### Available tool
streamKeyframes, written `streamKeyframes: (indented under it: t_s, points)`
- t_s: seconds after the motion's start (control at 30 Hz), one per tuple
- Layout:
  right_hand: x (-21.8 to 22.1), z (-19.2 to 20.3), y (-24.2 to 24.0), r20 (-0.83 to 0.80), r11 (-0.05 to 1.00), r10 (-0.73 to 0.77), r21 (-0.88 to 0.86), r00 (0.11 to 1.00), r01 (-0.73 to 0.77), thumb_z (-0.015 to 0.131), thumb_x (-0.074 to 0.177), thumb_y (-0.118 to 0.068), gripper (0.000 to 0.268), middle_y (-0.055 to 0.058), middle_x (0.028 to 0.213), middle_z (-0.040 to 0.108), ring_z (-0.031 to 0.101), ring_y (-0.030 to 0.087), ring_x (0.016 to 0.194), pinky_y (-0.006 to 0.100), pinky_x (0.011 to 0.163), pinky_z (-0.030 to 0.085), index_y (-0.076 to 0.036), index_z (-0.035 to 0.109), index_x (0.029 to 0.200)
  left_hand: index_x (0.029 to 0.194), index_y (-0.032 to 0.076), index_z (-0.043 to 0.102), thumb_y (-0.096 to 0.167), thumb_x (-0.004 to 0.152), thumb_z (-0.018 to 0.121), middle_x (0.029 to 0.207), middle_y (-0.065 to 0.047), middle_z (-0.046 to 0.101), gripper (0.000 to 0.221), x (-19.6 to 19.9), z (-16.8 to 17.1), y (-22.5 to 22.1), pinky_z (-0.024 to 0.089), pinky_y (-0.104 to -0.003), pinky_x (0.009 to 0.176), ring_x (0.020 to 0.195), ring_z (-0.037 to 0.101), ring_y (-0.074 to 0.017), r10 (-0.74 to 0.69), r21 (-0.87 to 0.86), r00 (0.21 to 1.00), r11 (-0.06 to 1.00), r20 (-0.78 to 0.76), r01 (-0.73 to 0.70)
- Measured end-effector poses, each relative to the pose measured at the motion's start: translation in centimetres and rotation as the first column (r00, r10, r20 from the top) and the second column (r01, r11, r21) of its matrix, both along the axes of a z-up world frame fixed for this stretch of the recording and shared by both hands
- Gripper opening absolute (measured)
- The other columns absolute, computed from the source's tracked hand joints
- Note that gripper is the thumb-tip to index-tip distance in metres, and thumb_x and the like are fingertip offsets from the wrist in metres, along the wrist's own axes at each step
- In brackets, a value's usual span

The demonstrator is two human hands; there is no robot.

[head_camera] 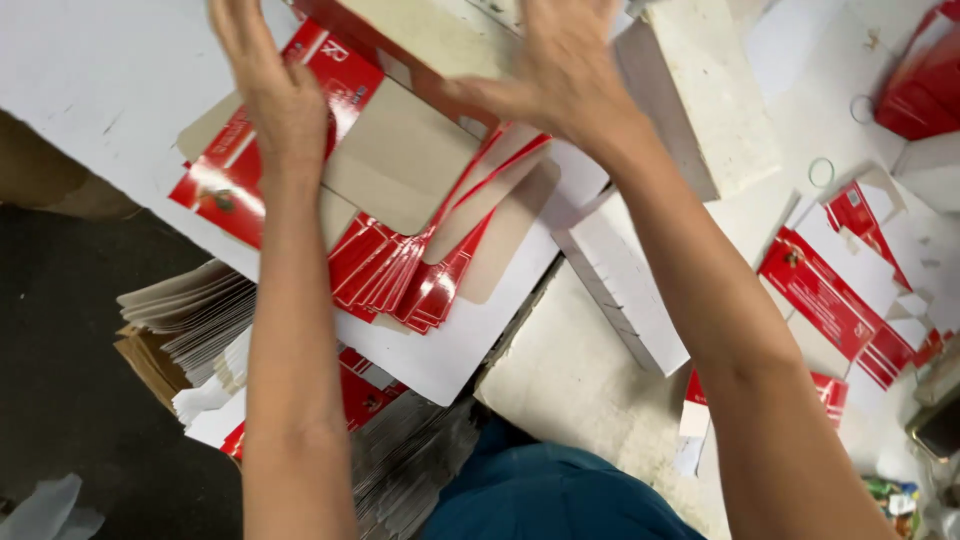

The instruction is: The person fans out a stack of red cardboard sheets, wipes them with a cloth, and then folds them into boxes one by one.

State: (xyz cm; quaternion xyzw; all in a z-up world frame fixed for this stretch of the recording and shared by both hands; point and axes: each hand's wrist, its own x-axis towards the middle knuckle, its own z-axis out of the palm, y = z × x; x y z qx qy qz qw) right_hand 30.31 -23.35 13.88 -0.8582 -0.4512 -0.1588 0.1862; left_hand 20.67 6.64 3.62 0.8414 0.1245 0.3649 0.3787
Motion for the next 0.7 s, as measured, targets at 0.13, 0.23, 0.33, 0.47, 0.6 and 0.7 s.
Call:
streamKeyframes:
  t_s: [0.13,0.23,0.33,0.47,0.6,0.7]
  points:
    - [-8.6,-1.4,-11.9,-0.205,0.984,-0.14,-0.139,0.969,0.113,0.081,0.077,-0.067,0.123,0.03,0.147,0.052,0.051,0.044,0.133,0.057,0.109,0.037,-0.005,0.022,0.164,0.167,0.014,0.042,-0.013,0.105,0.041,0.177,-0.013,0.015,0.068,-6.8,3.3,-1.3,0.009,-0.056,0.134,0.165,0.014,-0.0358,0.287,0.345,0.92,0.92,-0.267,-0.187]
    - [-12.9,-6.0,-17.8,-0.22,0.843,-0.385,-0.479,0.896,0.245,0.081,0.058,-0.077,0.138,0.037,0.151,0.037,0.044,0.048,0.132,0.064,0.1,0.039,-0.014,0.02,0.164,0.166,0.011,0.043,0.002,0.117,0.045,0.178,-0.013,0.017,0.05,-11.6,0.6,0.0,0.002,-0.064,0.131,0.163,0.01,-0.0371,0.458,0.404,0.847,0.852,-0.27,-0.332]
    - [-14.2,-10.3,-20.4,-0.194,0.787,-0.493,-0.515,0.848,0.34,0.085,0.047,-0.077,0.143,0.039,0.153,0.023,0.034,0.051,0.137,0.07,0.095,0.035,-0.015,0.021,0.159,0.165,0.007,0.042,0.014,0.118,0.053,0.175,-0.012,0.018,0.048,-14.3,-3.0,0.7,0.008,-0.062,0.131,0.161,0.013,-0.0354,0.476,0.184,0.869,0.874,-0.133,-0.45]
    - [-13.9,-10.4,-20.0,-0.282,0.764,-0.59,-0.498,0.756,0.411,0.088,0.047,-0.06,0.143,0.035,0.156,0.023,0.032,0.048,0.142,0.069,0.099,0.035,-0.016,0.015,0.162,0.159,0.005,0.04,0.028,0.117,0.063,0.163,-0.014,0.024,0.053,-14.0,-6.4,1.2,0.025,-0.056,0.133,0.156,0.028,-0.0324,0.386,-0.256,0.918,0.9,0.091,-0.353]
    - [-14.8,-8.3,-19.4,-0.432,0.805,-0.582,-0.426,0.689,0.413,0.082,0.049,-0.053,0.139,0.025,0.162,0.03,0.036,0.044,0.144,0.067,0.109,0.035,-0.021,0.013,0.165,0.151,0.009,0.045,0.035,0.11,0.067,0.153,-0.014,0.03,0.053,-13.6,-6.0,1.2,0.035,-0.051,0.127,0.146,0.038,-0.03,0.417,-0.454,0.894,0.836,0.163,-0.307]
    - [-15.9,-6.9,-19.1,-0.893,0.926,-0.137,0.039,0.429,0.376,0.083,0.049,-0.052,0.142,0.033,0.156,0.027,0.036,0.046,0.144,0.06,0.117,0.033,-0.017,0.005,0.162,0.144,0.014,0.053,0.041,0.103,0.069,0.148,-0.013,0.032,0.052,-14.2,-5.5,1.0,0.04,-0.048,0.119,0.137,0.04,-0.0296,0.412,-0.606,0.897,0.758,0.159,-0.24]
